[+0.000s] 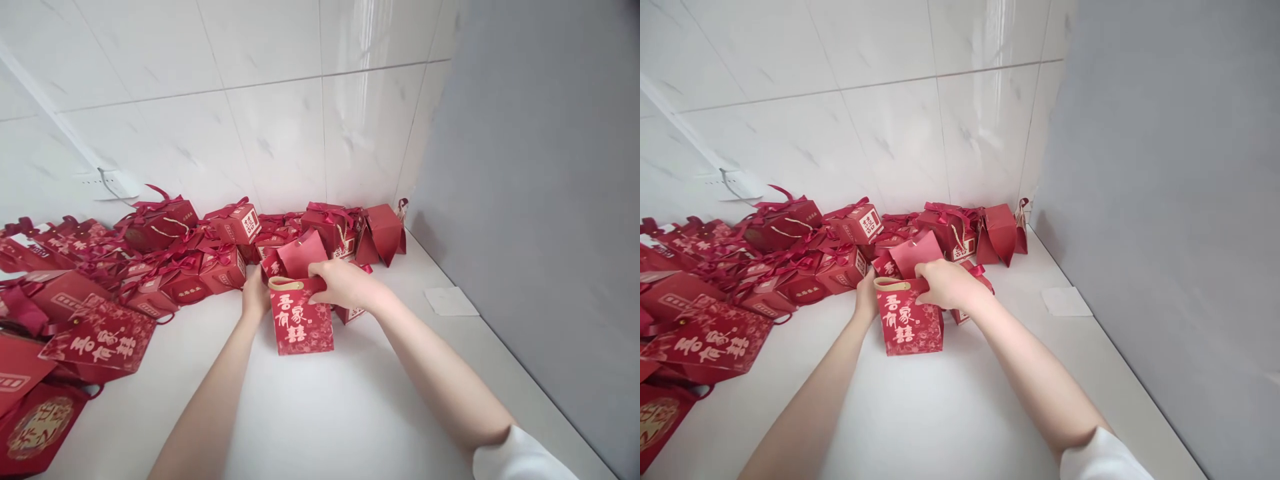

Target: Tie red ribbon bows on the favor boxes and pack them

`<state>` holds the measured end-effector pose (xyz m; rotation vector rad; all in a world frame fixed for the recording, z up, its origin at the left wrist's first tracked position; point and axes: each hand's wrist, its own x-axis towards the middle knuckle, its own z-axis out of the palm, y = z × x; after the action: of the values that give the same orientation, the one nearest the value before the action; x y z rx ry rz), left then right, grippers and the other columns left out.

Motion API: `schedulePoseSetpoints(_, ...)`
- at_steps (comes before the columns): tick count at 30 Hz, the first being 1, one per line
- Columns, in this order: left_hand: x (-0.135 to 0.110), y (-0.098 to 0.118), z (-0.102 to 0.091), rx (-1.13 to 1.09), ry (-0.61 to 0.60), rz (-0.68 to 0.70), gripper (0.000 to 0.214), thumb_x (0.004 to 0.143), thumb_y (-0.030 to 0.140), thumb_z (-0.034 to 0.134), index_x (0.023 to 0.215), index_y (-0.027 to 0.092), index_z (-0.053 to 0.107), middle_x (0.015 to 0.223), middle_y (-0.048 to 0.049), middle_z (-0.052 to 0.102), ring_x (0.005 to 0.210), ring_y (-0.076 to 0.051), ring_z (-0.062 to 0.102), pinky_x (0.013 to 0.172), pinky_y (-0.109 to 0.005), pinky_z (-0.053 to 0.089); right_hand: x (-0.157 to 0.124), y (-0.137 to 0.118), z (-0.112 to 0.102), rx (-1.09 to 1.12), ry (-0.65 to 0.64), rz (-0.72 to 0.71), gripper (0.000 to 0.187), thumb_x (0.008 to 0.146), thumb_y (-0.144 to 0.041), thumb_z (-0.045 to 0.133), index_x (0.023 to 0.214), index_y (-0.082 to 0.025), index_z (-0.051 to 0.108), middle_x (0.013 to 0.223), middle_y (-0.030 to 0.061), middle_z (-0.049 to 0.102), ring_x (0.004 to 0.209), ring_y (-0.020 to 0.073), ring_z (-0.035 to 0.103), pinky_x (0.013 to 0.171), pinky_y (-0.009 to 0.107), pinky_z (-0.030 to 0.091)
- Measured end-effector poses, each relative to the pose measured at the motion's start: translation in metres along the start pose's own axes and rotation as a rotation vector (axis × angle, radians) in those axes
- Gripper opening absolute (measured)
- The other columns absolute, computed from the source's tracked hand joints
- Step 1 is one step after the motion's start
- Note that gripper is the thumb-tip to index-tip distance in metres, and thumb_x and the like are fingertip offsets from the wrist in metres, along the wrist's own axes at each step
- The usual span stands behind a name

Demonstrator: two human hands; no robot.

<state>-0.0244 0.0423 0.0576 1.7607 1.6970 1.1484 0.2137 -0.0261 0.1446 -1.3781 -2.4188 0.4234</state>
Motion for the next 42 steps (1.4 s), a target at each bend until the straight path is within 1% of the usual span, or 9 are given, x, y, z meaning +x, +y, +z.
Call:
schedulePoseSetpoints(7, 0.006, -0.045, 0.014, 0.200, 0.462, 0.146, 0.053, 0.071, 0.048, 0.073, 0.113, 0.018, 0.059, 0.108, -0.0120, 0.067, 0.103, -0.032, 0.064, 0.093, -0.045, 0.050, -0.007, -0.018, -0.011, -0.318, 0.007, 0.276, 0.012, 0.087, -0.028, 0.058, 0.087, -0.018, 0.063, 0.087, 0.0089, 0.069, 0.082, 0.0259, 0.066, 0.056, 0.030, 0.036)
schedulePoseSetpoints(12, 0.004, -0.044, 0.015, 0.164, 0.476, 0.131, 0.073, 0.074, 0.044, 0.072, 0.134, 0.013, 0.043, 0.127, -0.0199, 0.056, 0.121, -0.036, 0.054, 0.101, -0.052, 0.045, -0.026, -0.036, -0.028, -0.319, -0.160, 0.329, 0.015, 0.086, -0.023, 0.053, 0.078, -0.017, 0.064, 0.082, 0.0090, 0.068, 0.076, 0.0253, 0.067, 0.055, 0.031, 0.036)
schedulePoseSetpoints(16, -0.013, -0.020, 0.020, 0.175, 0.611, 0.548, 0.074, 0.081, 0.034, 0.067, 0.143, 0.012, 0.034, 0.150, -0.0241, 0.031, 0.144, -0.035, 0.029, 0.118, -0.053, 0.025, -0.038, -0.040, -0.042, -0.257, -0.214, 0.370, 0.019, 0.083, -0.015, 0.047, 0.073, -0.017, 0.063, 0.060, 0.0053, 0.063, 0.057, 0.0193, 0.062, 0.050, 0.029, 0.033)
schedulePoseSetpoints(19, -0.026, 0.001, 0.031, 0.125, 0.396, 0.764, 0.058, 0.087, 0.030, 0.061, 0.140, 0.016, 0.041, 0.139, -0.0196, 0.046, 0.132, -0.031, 0.045, 0.111, -0.048, 0.038, -0.040, -0.039, -0.047, -0.179, -0.281, 0.400, 0.024, 0.082, -0.013, 0.044, 0.064, -0.017, 0.059, 0.046, 0.0022, 0.056, 0.045, 0.0150, 0.055, 0.049, 0.028, 0.033)
schedulePoseSetpoints(23, -0.033, 0.014, 0.050, 0.078, 0.070, 0.587, 0.062, 0.084, 0.039, 0.067, 0.138, 0.020, 0.043, 0.133, -0.0154, 0.053, 0.118, -0.028, 0.057, 0.095, -0.043, 0.051, -0.036, -0.039, -0.044, -0.195, -0.280, 0.354, 0.026, 0.085, -0.015, 0.044, 0.066, -0.016, 0.062, 0.051, 0.0040, 0.060, 0.047, 0.0156, 0.056, 0.053, 0.028, 0.036)
schedulePoseSetpoints(27, -0.031, 0.016, 0.063, -0.014, 0.001, 0.438, 0.071, 0.084, 0.036, 0.066, 0.145, 0.020, 0.032, 0.140, -0.0156, 0.050, 0.120, -0.026, 0.057, 0.093, -0.041, 0.053, -0.027, -0.037, -0.032, -0.299, -0.189, 0.306, 0.028, 0.091, -0.023, 0.043, 0.084, -0.016, 0.069, 0.072, 0.0108, 0.068, 0.065, 0.0238, 0.064, 0.057, 0.031, 0.039)
schedulePoseSetpoints(35, -0.033, 0.007, 0.061, 0.140, 0.234, 0.343, 0.061, 0.084, 0.032, 0.063, 0.139, 0.021, 0.041, 0.130, -0.0121, 0.061, 0.117, -0.029, 0.062, 0.097, -0.042, 0.051, -0.019, -0.037, -0.024, -0.234, -0.140, 0.367, 0.028, 0.090, -0.020, 0.045, 0.096, -0.014, 0.071, 0.084, 0.0165, 0.070, 0.085, 0.0312, 0.069, 0.067, 0.035, 0.046)
schedulePoseSetpoints(39, -0.036, 0.003, 0.049, 0.211, 0.473, 0.491, 0.072, 0.082, 0.026, 0.061, 0.146, 0.011, 0.033, 0.144, -0.0213, 0.044, 0.139, -0.031, 0.040, 0.116, -0.046, 0.033, -0.003, -0.031, -0.010, -0.143, -0.018, 0.496, 0.028, 0.092, -0.021, 0.044, 0.097, -0.013, 0.071, 0.092, 0.0185, 0.071, 0.089, 0.0312, 0.070, 0.071, 0.035, 0.048)
schedulePoseSetpoints(42, -0.039, 0.005, 0.045, 0.226, 0.508, 0.533, 0.085, 0.084, 0.029, 0.060, 0.154, 0.011, 0.016, 0.156, -0.0239, 0.024, 0.149, -0.033, 0.021, 0.121, -0.050, 0.022, 0.014, -0.020, 0.006, -0.060, 0.167, 0.524, 0.041, 0.100, -0.032, 0.033, 0.100, -0.013, 0.069, 0.096, 0.0188, 0.071, 0.092, 0.0321, 0.069, 0.075, 0.038, 0.048)
